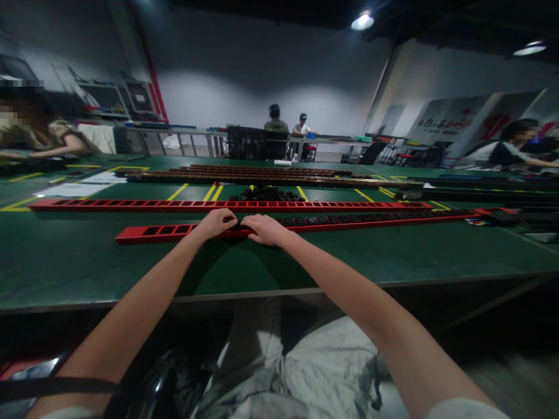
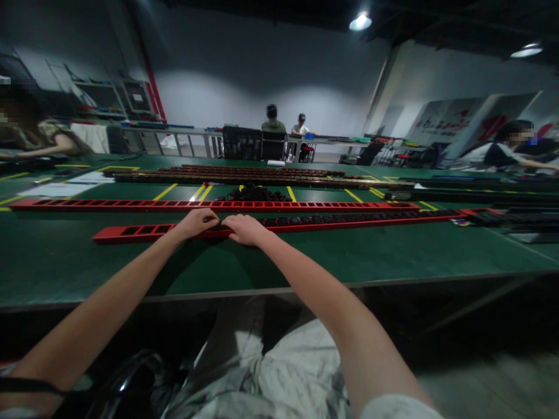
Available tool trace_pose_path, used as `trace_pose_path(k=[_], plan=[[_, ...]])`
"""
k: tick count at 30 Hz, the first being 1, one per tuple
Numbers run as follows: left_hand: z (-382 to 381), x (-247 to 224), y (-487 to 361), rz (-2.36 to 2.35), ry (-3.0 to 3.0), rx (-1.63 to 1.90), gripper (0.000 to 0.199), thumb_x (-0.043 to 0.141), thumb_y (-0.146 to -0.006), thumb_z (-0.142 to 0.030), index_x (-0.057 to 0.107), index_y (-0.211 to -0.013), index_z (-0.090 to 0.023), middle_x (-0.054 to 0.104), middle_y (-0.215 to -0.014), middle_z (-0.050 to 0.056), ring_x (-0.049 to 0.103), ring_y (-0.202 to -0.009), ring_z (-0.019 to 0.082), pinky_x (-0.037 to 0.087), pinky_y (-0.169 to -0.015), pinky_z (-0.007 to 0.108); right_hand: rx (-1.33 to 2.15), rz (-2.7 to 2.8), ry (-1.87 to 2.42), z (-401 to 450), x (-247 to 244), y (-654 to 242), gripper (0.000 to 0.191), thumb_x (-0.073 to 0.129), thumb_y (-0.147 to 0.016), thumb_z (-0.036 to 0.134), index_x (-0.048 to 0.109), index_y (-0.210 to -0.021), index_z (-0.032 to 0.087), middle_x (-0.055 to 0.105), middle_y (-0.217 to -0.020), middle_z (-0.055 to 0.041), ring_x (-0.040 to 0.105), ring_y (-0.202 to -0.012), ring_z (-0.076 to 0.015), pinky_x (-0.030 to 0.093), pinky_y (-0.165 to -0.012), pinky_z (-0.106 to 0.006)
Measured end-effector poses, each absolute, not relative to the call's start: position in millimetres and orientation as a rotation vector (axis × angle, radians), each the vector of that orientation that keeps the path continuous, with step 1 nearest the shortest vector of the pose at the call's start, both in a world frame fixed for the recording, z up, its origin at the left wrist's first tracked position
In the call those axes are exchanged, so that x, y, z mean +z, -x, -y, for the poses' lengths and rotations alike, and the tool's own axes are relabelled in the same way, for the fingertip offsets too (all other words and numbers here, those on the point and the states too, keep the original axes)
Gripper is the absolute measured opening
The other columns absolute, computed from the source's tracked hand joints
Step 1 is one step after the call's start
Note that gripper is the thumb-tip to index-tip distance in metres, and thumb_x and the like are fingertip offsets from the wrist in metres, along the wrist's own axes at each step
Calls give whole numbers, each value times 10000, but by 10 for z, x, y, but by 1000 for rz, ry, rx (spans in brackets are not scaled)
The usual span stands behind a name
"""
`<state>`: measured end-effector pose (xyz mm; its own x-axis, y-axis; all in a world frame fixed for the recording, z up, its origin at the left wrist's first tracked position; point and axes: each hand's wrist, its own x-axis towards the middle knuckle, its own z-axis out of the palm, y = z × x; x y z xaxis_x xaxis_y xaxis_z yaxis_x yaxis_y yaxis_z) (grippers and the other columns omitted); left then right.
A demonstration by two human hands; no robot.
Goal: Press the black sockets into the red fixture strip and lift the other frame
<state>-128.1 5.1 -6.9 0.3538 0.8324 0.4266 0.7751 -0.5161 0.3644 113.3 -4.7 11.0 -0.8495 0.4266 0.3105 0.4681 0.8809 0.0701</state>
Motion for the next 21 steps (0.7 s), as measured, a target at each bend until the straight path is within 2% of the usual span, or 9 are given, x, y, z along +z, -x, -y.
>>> trace_pose_path(k=[2, 6, 11, 13, 17, 21], plan=[[-47, -61, 1279, -1492, -2503, 861, 293, 541, -846, -405, 715, -866, -171, 713, -873, 59, 635, -810, 187, 479, -793, 301, -223, 2763, 680, 37, 101, -1279, 461, 638, -908, 205, 533, -1356, 181, 598, -1332, -131, 577, -1150, -248, 448, -957, -394], [-4, -27, 1264, -1523, -2516, 805, 296, 522, -867, -391, 715, -886, -167, 711, -903, 69, 636, -832, 194, 486, -807, 306, -209, 2619, 784, 54, -15, -1467, 390, 569, -946, 196, 566, -1335, 169, 596, -1349, -135, 545, -1221, -248, 414, -1017, -412], [94, 29, 1085, -1503, -2786, 742, 360, 426, -948, -386, 698, -1084, -195, 679, -1093, 94, 597, -1076, 235, 456, -955, 343, -136, 2568, 833, 83, -73, -1467, 403, 584, -927, 193, 563, -1328, 164, 620, -1311, -137, 554, -1197, -245, 403, -1024, -419], [104, 46, 961, -1472, -2878, 707, 378, 399, -962, -372, 686, -1122, -185, 668, -1111, 108, 590, -1086, 241, 445, -974, 353, -125, 2559, 852, 87, -63, -1457, 406, 585, -916, 182, 560, -1320, 160, 630, -1291, -132, 564, -1171, -239, 404, -1017, -406], [24, 112, 757, -1476, -2971, 523, 377, 365, -955, -312, 708, -900, -165, 680, -955, 113, 617, -919, 228, 459, -867, 331, -137, 2563, 855, 75, -68, -1462, 406, 581, -873, 115, 579, -1275, 172, 641, -1262, -108, 565, -1144, -229, 406, -1000, -379], [-148, 177, 668, -1581, -2828, 453, 320, 452, -912, -346, 686, -771, -179, 700, -873, 93, 612, -803, 202, 438, -753, 287, -175, 2571, 840, 52, -99, -1468, 382, 588, -877, 128, 586, -1258, 162, 632, -1275, -117, 555, -1155, -237, 399, -1007, -386]])
